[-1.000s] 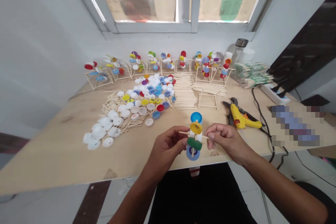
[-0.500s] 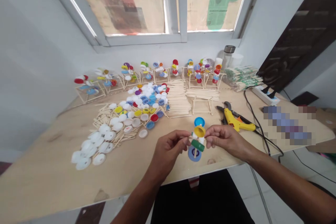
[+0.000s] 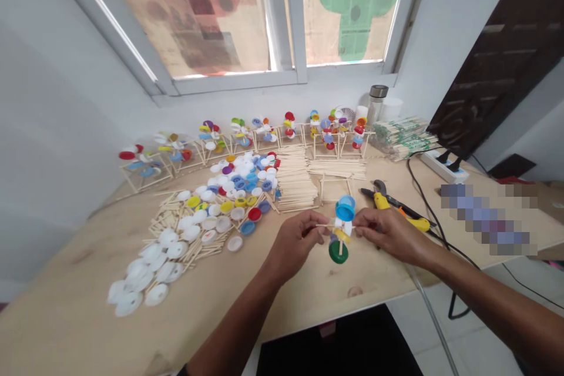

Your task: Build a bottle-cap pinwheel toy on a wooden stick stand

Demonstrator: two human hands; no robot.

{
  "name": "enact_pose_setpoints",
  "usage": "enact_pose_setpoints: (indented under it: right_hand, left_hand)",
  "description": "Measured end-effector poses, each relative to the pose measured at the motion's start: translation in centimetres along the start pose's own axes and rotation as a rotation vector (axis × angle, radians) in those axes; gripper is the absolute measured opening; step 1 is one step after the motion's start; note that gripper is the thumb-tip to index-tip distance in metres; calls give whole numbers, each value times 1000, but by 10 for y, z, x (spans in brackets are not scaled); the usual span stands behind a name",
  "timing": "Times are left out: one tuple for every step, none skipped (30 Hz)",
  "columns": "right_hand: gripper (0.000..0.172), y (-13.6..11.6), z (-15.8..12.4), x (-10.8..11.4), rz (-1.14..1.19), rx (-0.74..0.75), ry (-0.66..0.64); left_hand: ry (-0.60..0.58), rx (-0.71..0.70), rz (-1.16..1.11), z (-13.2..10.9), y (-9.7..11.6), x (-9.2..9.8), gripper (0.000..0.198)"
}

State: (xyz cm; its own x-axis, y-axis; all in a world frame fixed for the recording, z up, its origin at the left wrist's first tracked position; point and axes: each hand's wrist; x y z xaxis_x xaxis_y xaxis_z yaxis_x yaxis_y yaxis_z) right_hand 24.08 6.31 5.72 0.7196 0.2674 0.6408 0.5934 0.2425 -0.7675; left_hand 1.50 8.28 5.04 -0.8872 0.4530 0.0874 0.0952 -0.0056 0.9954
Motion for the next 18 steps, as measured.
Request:
enact_pose_setpoints:
  right_hand:
    - [8, 2, 0, 0, -16, 11, 11]
    - [8, 3, 1, 0, -26, 20, 21]
    - [9, 5, 1, 0, -32, 22, 25]
    - [10, 6, 1, 0, -38, 16, 21]
    - [11, 7, 1, 1, -48, 5, 11]
    - [13, 8, 2, 1, -61, -10, 2]
    - [15, 8, 2, 2, -75, -25, -6]
    - [17, 8, 2, 3, -87, -39, -13]
    - [18, 8, 2, 5, -96, -49, -18]
    - [19, 8, 3, 7, -100, -53, -22]
    - [19, 7, 4, 9, -98, -52, -24]
    - [19, 7, 5, 11, -93, -48, -26]
    - [19, 6, 6, 13, -89, -43, -25]
    - [19, 6, 8, 15, -89, -42, -15]
    - [19, 7, 10, 17, -94, -48, -5]
    - [19, 8, 12, 19, -104, -59, 8]
    - [20, 9, 14, 21, -121, -74, 24]
    - [20, 11, 17, 23, -141, -84, 39]
  left_hand:
    - [-7, -1, 12, 2, -1, 0, 10]
    - [-11, 0, 27, 4, -2, 1, 9]
    - [-14, 1, 44, 6, -2, 1, 8]
    - [-16, 1, 63, 8, -3, 2, 7]
    - [-16, -2, 82, 9, -3, 2, 7]
    - [-18, -6, 97, 10, -3, 3, 7]
    - [-21, -11, 105, 11, -3, 3, 7]
    - [-24, -16, 107, 13, -3, 3, 7]
    - [-24, -22, 107, 14, -3, 3, 7]
    - [-24, -25, 107, 16, -3, 3, 7]
    - [-23, -28, 106, 17, -3, 3, 7]
    - [-22, -32, 104, 19, -3, 3, 7]
    - [-22, -34, 99, 22, -3, 3, 7]
    - [-20, -36, 91, 24, -3, 3, 7]
    - [-16, -37, 81, 27, -2, 3, 7]
    - [-6, -41, 70, 31, -2, 3, 7]
    - [9, -47, 61, 34, -1, 4, 7]
    - [27, -56, 53, 39, -1, 5, 8]
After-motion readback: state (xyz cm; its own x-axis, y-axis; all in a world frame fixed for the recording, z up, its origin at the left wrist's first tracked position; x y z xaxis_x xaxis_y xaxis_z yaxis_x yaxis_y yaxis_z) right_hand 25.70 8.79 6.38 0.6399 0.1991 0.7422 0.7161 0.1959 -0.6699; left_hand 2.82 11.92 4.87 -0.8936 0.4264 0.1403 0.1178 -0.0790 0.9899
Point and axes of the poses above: each hand's wrist, its own z-axis towards the middle knuckle, its own x-axis out of the back of the hand, y = z × x, and after that the axes turned 4 degrees about -y, right-handed
